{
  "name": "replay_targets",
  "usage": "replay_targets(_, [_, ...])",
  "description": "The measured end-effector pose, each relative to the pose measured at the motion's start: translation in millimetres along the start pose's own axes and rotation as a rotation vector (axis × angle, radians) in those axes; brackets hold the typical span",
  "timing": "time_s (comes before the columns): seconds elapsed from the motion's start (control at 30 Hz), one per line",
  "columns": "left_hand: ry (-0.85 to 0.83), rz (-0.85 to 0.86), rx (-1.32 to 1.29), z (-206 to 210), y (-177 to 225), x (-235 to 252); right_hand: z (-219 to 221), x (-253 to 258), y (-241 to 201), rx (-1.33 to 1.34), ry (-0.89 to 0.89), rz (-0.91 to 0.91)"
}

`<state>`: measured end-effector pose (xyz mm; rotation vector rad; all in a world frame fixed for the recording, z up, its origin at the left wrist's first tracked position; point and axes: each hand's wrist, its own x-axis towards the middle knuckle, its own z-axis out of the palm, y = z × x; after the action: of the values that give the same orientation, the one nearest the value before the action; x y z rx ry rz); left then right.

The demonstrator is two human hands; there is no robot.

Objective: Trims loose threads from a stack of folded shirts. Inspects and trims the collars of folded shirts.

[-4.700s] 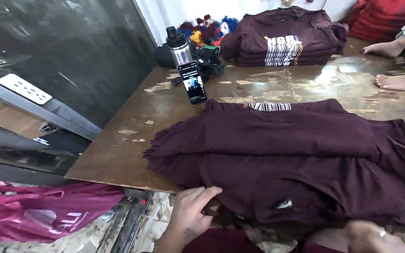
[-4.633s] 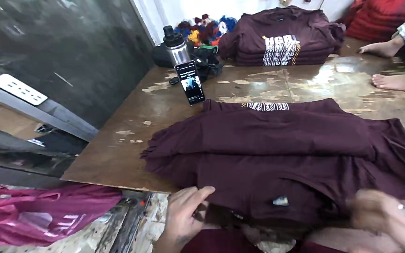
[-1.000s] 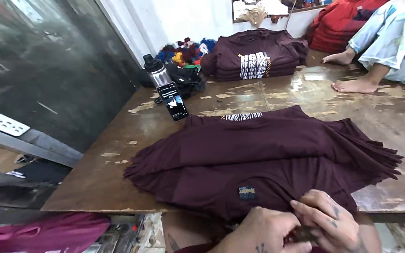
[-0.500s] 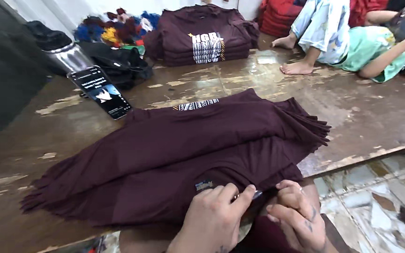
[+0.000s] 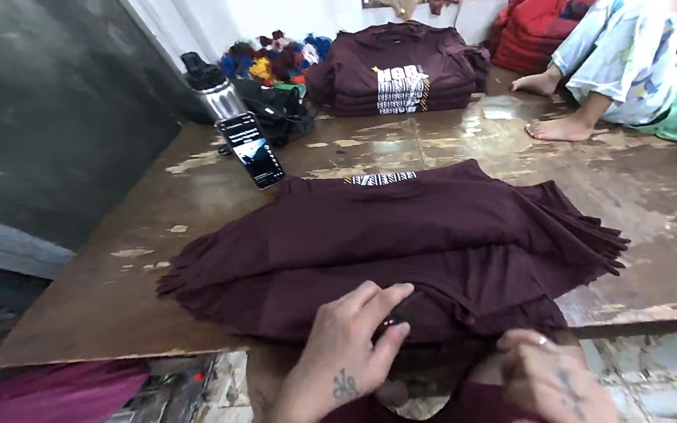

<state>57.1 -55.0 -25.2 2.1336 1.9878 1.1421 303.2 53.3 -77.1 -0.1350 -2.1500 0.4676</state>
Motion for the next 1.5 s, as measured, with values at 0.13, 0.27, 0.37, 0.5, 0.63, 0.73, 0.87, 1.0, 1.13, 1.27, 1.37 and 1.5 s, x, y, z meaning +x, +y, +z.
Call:
replay_targets(0.13, [-0.030,-0.106,-0.169,17,9,4,11,2,40,-0.199,-0.038,-0.011])
replay_targets(0.27, [0.015,-0.087,-0.133,14,7,-1,3,12,21,-0.053,-0.004,-0.016])
replay_targets(0.37, [0.171,-0.272,-0.063,-19,2,-14,3,27,-9,0.180,-0.098,0.017])
replay_targets(0.5, [-0.205,-0.592,0.236,-25,-7,-35,40,42,-26,0.341,-0.153,-0.097])
replay_targets(0.63, [0.159,-0.545,0.017,-12,-16,-55,104,35,2,0.115,-0.147,-0.185])
replay_targets(0.73, [0.540,-0.494,-0.622,-4,-21,-59,121,43,9,0.063,-0.044,-0.162])
replay_targets(0.87, [0.533,-0.329,-0.912,10,-37,-73,119,64,0,0.046,-0.075,-0.052])
replay_targets(1.0, [0.441,-0.283,-0.939,9,-45,-75,127,80,-8,0.086,-0.156,-0.082])
replay_targets(1.13, [0.362,-0.234,-0.828,6,-45,-74,130,72,1,0.218,-0.100,-0.111])
replay_targets(1.27, [0.402,-0.232,-0.876,9,-45,-74,125,75,1,0.275,-0.145,-0.062])
replay_targets(1.37, [0.399,-0.224,-0.905,10,-46,-75,120,86,-9,0.173,-0.257,-0.033])
replay_targets(1.5, [0.356,-0.228,-0.917,9,-47,-76,122,87,-7,0.156,-0.248,-0.090])
